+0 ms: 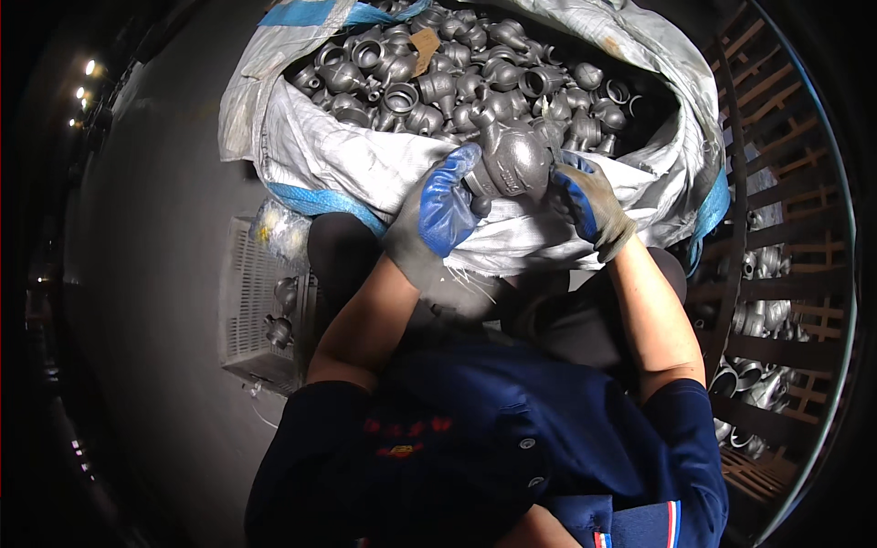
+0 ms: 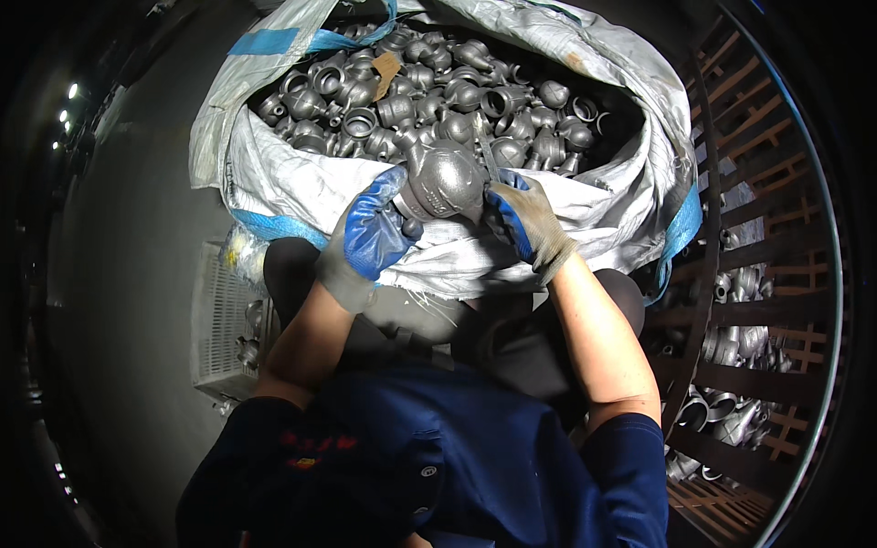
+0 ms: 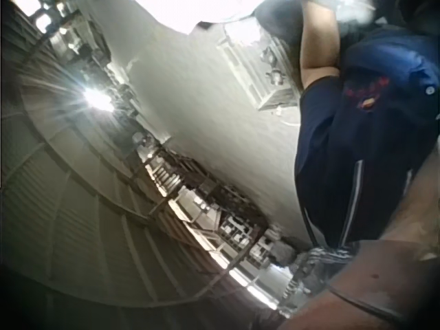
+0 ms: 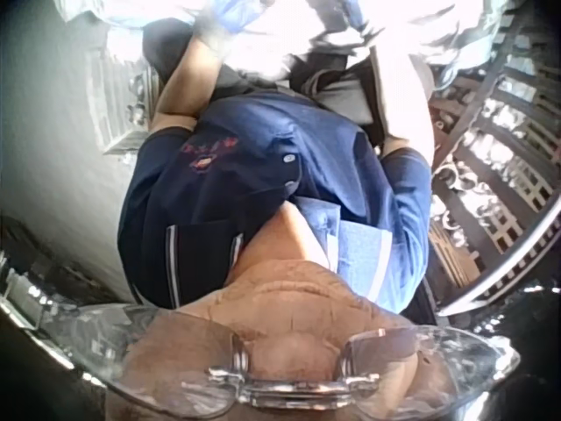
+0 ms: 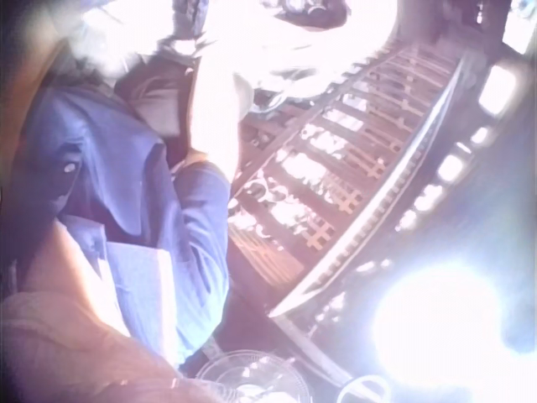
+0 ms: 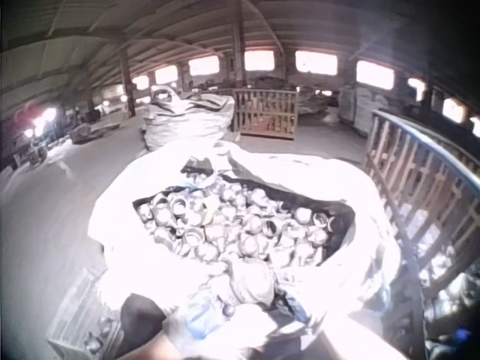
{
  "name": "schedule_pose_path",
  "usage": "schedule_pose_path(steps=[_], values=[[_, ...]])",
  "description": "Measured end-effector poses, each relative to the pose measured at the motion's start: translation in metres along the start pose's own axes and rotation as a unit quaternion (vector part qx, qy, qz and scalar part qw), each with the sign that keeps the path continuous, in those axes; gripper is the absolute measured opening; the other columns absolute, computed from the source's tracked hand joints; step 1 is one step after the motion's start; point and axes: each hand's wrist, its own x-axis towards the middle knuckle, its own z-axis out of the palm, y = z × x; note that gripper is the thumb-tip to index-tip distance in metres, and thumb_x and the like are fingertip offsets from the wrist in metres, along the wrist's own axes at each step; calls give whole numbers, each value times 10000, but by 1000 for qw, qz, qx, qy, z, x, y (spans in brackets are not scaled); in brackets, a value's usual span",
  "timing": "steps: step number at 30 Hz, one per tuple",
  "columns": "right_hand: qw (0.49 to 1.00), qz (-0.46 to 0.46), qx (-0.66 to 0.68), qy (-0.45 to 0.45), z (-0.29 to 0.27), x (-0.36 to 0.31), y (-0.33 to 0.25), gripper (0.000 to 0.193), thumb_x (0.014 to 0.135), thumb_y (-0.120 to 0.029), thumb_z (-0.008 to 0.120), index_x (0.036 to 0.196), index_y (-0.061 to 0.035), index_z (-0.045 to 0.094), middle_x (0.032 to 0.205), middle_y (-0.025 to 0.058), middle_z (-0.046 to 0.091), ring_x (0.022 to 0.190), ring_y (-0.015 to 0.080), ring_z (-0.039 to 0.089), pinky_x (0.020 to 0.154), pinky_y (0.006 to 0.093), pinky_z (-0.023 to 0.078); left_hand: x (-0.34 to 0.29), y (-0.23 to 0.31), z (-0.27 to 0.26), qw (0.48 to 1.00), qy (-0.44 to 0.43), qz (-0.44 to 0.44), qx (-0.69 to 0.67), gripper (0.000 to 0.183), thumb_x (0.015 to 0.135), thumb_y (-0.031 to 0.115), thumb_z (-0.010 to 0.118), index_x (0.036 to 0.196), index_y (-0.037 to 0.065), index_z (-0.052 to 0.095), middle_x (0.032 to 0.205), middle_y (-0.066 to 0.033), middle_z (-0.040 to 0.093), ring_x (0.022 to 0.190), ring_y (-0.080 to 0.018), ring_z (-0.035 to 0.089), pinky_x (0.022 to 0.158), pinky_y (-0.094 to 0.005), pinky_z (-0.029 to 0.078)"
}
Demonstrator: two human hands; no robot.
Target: Inspecting and cleaning burrs from metal pipe fittings or castings using a small tool.
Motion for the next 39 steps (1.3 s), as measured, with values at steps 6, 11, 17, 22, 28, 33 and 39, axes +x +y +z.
schedule_pose_path(steps=[6, 11, 17, 22, 28, 33, 39], values=[[956, 204, 134, 163, 19, 3, -26, 113, 850, -176, 604, 884, -69, 587, 621, -46, 491, 468, 33, 418, 411, 183, 308, 12, -11, -34, 977, -143, -78, -138, 330, 982, 227, 294, 1206, 65, 475, 1128, -91, 583, 971, -174, 584, 680, -268, 501], [950, 209, 153, 175, 16, 6, -27, 161, 837, -190, 634, 936, -67, 602, 606, -65, 449, 464, 14, 367, 406, 184, 277, 9, -20, -45, 995, -35, -65, -72, 398, 979, 266, 284, 1278, 44, 425, 1202, -134, 544, 1100, -233, 539, 902, -361, 467], [976, 198, 68, 62, 11, -4, -24, 185, 867, -198, 590, 981, -53, 590, 652, -48, 490, 478, 31, 425, 424, 186, 337, 1, -12, -54, 969, -22, -64, -237, 467, 943, 434, 348, 1191, 64, 491, 1012, -125, 573, 573, -145, 436, 536, -309, 416], [989, 112, 68, -60, 6, -5, -30, 216, 869, -176, 584, 1013, -15, 593, 841, 13, 591, 677, 37, 529, 541, 182, 414, 2, -7, -48, 965, -13, -56, -256, 461, 940, 434, 352, 1185, 71, 493, 1034, -127, 567, 630, -160, 484, 520, -286, 424], [913, 269, 307, -6, -2, -19, -19, 198, 852, -106, 581, 1028, -17, 565, 619, -52, 531, 446, 7, 437, 360, 150, 318, 2, -14, -34, 994, 51, 4, -93, 426, 979, 338, 326, 1239, 20, 438, 1093, -121, 586, 897, -183, 619, 690, -308, 549], [872, 307, 380, 43, -17, -24, -1, 190, 911, -75, 393, 1010, 40, 506, 625, 14, 473, 458, 60, 409, 338, 174, 285, 1, -24, -33, 987, 140, 78, 0, 159, 938, 171, 458, 1055, 99, 538, 923, -32, 575, 793, -118, 572, 720, -234, 501], [892, 232, 388, -19, -33, -24, 11, 296, 880, -85, 473, 1156, 20, 460, 834, 92, 515, 523, 81, 401, 363, 178, 330, -15, -5, -27, 990, -78, 108, -54, 262, 882, 248, 584, 1065, 62, 604, 953, -20, 626, 906, -107, 572, 829, -271, 458]])
